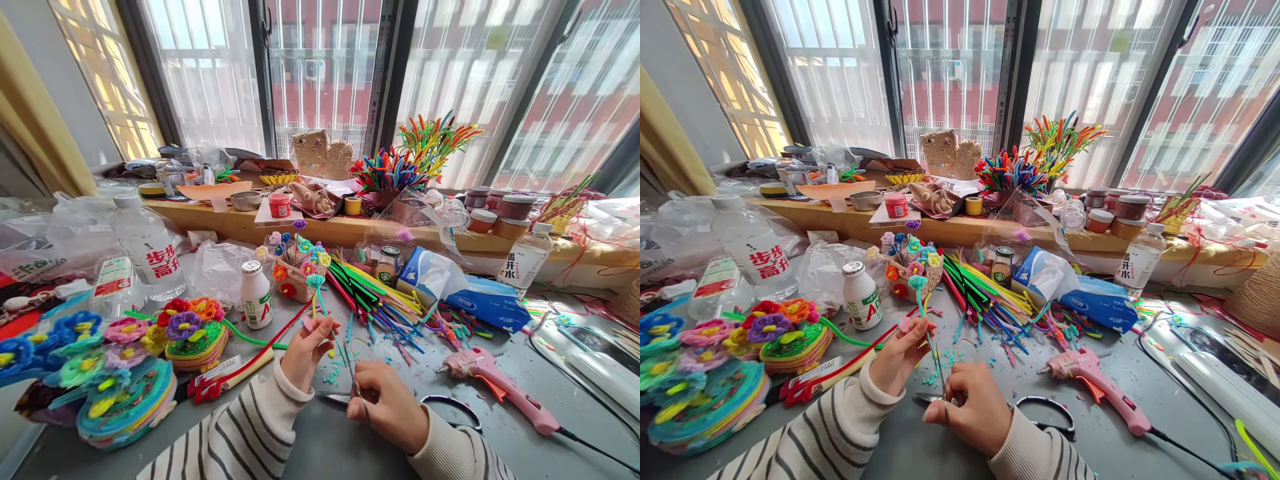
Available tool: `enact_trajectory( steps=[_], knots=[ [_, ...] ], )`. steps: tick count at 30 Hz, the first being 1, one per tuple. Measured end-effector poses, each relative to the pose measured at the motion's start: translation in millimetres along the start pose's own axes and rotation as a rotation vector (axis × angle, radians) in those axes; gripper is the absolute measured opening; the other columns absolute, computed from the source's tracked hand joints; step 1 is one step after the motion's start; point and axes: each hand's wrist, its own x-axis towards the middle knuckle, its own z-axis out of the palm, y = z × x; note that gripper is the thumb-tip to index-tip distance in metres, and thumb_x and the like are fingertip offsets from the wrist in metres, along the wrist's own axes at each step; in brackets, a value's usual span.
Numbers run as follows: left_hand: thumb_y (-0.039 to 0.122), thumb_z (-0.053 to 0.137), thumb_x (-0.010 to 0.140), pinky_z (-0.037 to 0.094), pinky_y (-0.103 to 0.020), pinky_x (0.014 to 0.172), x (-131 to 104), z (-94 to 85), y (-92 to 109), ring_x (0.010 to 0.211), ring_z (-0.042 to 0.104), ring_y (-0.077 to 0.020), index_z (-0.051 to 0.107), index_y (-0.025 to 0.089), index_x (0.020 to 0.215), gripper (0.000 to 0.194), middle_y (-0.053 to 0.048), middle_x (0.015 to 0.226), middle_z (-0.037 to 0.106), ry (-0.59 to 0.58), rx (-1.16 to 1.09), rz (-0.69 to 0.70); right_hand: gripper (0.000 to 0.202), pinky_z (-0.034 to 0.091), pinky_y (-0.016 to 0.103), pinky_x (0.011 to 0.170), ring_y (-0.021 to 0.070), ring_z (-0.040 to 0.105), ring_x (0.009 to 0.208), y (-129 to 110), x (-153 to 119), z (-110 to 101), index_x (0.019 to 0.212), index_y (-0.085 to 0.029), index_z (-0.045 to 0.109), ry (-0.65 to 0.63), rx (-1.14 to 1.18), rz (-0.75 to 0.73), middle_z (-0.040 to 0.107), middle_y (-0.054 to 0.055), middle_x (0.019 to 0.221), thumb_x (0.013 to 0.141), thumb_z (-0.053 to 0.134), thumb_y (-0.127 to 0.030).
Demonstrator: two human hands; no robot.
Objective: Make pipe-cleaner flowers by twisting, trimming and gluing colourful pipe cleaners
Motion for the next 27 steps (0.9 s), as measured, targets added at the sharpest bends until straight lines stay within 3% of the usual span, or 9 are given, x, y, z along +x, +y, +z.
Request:
enact_trajectory(
  steps=[7, 15, 22, 27],
  knots=[
    [0.027, 0.064, 0.053, 0.035, -0.017, 0.054, -2.0, 3.1, 0.4, 0.06, 0.044, -0.0063, 0.058, 0.015, 0.055, 0.014, 0.002, 0.061, 0.053, -0.074, -0.022, -0.043, 0.064, 0.024, 0.019, 0.044, 0.0064, 0.035, 0.044, -1.0, -1.6, -1.3, 0.042, -0.013, 0.045, -0.06, 0.006, -0.005, 0.036, -0.003, 0.046, 0.058, 0.02, -0.071],
    [0.025, 0.065, 0.052, 0.035, -0.019, 0.055, -1.0, 3.5, 0.7, 0.058, 0.045, -0.0067, 0.054, 0.016, 0.053, 0.014, 0.002, 0.062, 0.055, -0.032, -0.071, -0.047, 0.055, 0.025, 0.021, 0.047, 0.0054, 0.033, 0.042, 0.8, 0.5, 0.8, 0.033, -0.013, 0.032, 0.073, -0.047, 0.034, 0.034, -0.005, 0.039, 0.06, 0.043, -0.06],
    [0.025, 0.064, 0.053, 0.034, -0.019, 0.055, -2.8, 4.6, 1.4, 0.059, 0.045, -0.0068, 0.055, 0.016, 0.053, 0.013, 0.002, 0.062, 0.054, -0.057, -0.076, -0.061, 0.065, 0.024, 0.02, 0.042, 0.0066, 0.032, 0.043, -1.0, -0.6, -2.2, 0.043, -0.014, 0.045, -0.043, -0.001, -0.006, 0.034, -0.003, 0.045, 0.06, 0.018, -0.07],
    [0.026, 0.062, 0.056, 0.034, -0.019, 0.056, -2.2, 4.0, -1.0, 0.061, 0.044, -0.0063, 0.057, 0.016, 0.054, 0.011, 0.003, 0.062, 0.052, -0.111, -0.048, -0.067, 0.061, 0.023, 0.019, 0.042, 0.0063, 0.031, 0.043, 0.9, -0.1, -0.3, 0.039, -0.014, 0.039, -0.043, 0.021, 0.004, 0.032, -0.004, 0.044, 0.055, 0.027, -0.071]
  ],
)
